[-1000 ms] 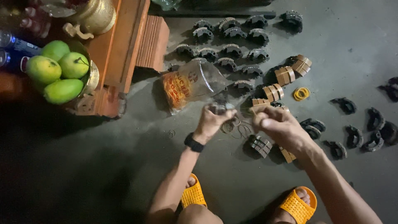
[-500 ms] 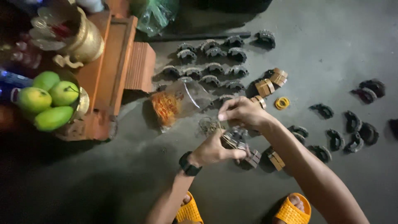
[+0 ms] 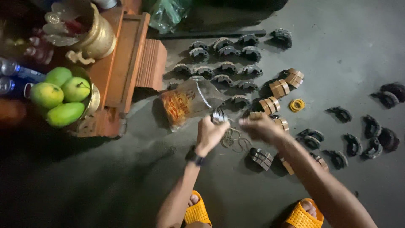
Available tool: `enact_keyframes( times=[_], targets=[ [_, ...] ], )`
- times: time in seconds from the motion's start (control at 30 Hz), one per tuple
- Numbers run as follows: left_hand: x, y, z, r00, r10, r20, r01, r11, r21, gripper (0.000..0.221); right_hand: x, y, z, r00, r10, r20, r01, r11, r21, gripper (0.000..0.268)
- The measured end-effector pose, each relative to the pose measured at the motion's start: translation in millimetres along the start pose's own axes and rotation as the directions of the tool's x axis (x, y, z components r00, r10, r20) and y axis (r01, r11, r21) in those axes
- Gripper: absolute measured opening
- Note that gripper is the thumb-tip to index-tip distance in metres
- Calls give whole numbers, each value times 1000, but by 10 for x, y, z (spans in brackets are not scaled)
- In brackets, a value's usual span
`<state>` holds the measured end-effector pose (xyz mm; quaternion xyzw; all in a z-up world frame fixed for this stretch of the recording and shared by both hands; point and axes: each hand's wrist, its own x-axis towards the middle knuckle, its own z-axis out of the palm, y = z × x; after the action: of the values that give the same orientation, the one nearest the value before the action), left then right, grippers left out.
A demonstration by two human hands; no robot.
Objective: Bundling sets of motorcycle brake shoes using rubber bands.
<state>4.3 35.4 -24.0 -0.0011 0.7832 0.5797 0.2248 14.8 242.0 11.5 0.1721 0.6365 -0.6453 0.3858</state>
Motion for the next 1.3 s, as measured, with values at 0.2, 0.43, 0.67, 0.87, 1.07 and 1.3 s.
enact_keyframes(
  times=[0.2,0.43,0.67,0.87,1.07,1.3],
  targets=[
    [148,-78,145,887,-461,22,331,603,-726,19,-135,574,698,996,-77,-49,91,804,588,30],
    [14,-294,166,869,239,434,472,-136,-871,38,-487,-224,624,951,-280,-131,228,347,910,73],
    [49,-828,347,904,189,383,177,651,-738,21,-623,-246,561,920,-370,-127,252,313,916,89],
    [-195,172,105,907,180,381,174,663,-728,35,-620,-127,543,925,-355,-134,244,284,927,86],
    [-23,-523,474,985,158,74,-98,852,-515,17,-641,46,589,955,-265,-135,226,352,908,71],
    [-99,-133,148,977,-15,213,189,525,-830,19,-752,650,-16,923,-269,-274,383,696,607,59]
  ],
)
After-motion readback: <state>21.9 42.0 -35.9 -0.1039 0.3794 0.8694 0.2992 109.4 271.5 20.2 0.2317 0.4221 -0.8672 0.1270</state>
